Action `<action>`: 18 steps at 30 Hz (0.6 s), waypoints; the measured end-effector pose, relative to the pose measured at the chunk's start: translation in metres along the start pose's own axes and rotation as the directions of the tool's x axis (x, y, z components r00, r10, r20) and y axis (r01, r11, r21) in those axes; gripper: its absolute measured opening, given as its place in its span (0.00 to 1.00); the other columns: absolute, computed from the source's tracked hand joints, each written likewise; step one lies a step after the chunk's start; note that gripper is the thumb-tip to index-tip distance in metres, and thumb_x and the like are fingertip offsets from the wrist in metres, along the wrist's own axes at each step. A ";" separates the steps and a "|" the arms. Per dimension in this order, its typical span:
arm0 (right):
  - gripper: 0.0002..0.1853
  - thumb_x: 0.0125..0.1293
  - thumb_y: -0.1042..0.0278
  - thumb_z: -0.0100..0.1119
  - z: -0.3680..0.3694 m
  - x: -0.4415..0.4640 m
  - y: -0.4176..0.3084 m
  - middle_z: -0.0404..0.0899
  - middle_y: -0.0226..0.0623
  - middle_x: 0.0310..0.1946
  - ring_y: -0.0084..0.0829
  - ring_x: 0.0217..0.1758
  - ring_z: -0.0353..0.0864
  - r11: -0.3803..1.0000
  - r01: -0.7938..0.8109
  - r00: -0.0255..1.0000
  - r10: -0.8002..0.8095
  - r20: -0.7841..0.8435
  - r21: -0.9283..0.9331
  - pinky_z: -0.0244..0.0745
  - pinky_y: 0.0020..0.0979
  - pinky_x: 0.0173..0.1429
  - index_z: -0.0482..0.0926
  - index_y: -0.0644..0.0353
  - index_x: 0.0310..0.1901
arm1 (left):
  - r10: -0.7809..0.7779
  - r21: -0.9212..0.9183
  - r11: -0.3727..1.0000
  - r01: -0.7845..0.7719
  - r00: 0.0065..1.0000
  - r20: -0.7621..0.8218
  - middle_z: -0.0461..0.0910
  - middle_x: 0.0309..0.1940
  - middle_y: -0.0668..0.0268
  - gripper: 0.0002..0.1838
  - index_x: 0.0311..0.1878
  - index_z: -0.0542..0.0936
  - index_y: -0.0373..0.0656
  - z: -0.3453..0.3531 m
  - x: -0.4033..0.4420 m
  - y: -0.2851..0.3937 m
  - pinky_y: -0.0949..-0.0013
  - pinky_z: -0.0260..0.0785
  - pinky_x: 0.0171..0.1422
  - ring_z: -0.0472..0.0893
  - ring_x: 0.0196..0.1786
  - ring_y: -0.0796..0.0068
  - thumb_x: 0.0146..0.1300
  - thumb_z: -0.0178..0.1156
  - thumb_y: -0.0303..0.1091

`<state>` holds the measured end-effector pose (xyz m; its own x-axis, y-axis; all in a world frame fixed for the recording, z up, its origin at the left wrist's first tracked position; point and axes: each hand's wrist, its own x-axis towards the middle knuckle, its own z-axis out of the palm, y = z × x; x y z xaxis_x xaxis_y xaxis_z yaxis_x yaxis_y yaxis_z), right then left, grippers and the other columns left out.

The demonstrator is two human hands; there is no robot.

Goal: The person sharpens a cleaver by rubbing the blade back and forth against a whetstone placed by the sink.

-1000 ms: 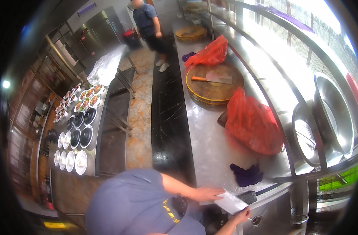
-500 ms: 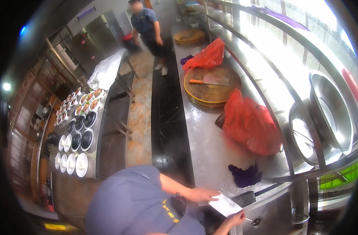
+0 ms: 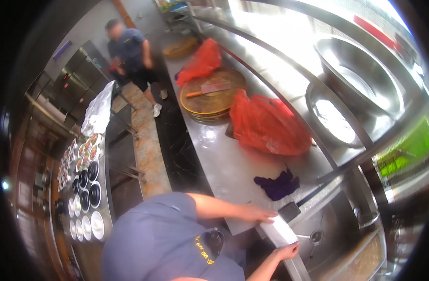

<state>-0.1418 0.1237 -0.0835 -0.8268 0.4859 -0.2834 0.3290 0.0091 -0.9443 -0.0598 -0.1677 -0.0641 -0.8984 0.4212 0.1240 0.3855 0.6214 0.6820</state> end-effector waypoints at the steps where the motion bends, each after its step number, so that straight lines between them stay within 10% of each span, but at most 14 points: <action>1: 0.19 0.78 0.60 0.62 0.004 0.009 -0.007 0.86 0.48 0.51 0.36 0.50 0.82 1.000 0.028 0.998 -0.028 -0.050 -0.014 0.78 0.38 0.60 0.83 0.73 0.54 | -0.061 -0.016 0.998 0.063 0.993 0.104 0.59 0.84 0.60 0.36 0.76 0.74 0.60 -0.044 0.027 0.019 0.57 0.62 0.82 0.58 0.86 0.54 0.65 0.60 0.23; 11: 0.20 0.78 0.60 0.62 -0.029 -0.005 0.009 0.86 0.50 0.52 0.40 0.51 0.86 0.986 -0.135 0.984 0.144 -0.108 0.094 0.83 0.42 0.59 0.83 0.73 0.54 | 0.077 -0.220 0.974 -0.052 0.991 0.111 0.66 0.80 0.53 0.35 0.69 0.81 0.50 -0.013 0.026 0.007 0.54 0.66 0.80 0.63 0.83 0.49 0.55 0.70 0.21; 18: 0.19 0.77 0.60 0.64 0.013 0.042 -0.018 0.85 0.47 0.50 0.38 0.47 0.83 0.999 0.049 0.998 -0.050 0.045 0.007 0.81 0.41 0.55 0.82 0.73 0.52 | -0.049 -0.341 0.940 0.012 0.994 -0.101 0.62 0.82 0.49 0.42 0.74 0.76 0.48 0.005 0.022 -0.005 0.54 0.67 0.79 0.61 0.83 0.46 0.51 0.68 0.19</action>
<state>-0.1881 0.1323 -0.0809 -0.8616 0.4454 -0.2435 0.2847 0.0270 -0.9582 -0.0802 -0.1577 -0.0683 -0.9330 0.3212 0.1624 0.2799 0.3640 0.8884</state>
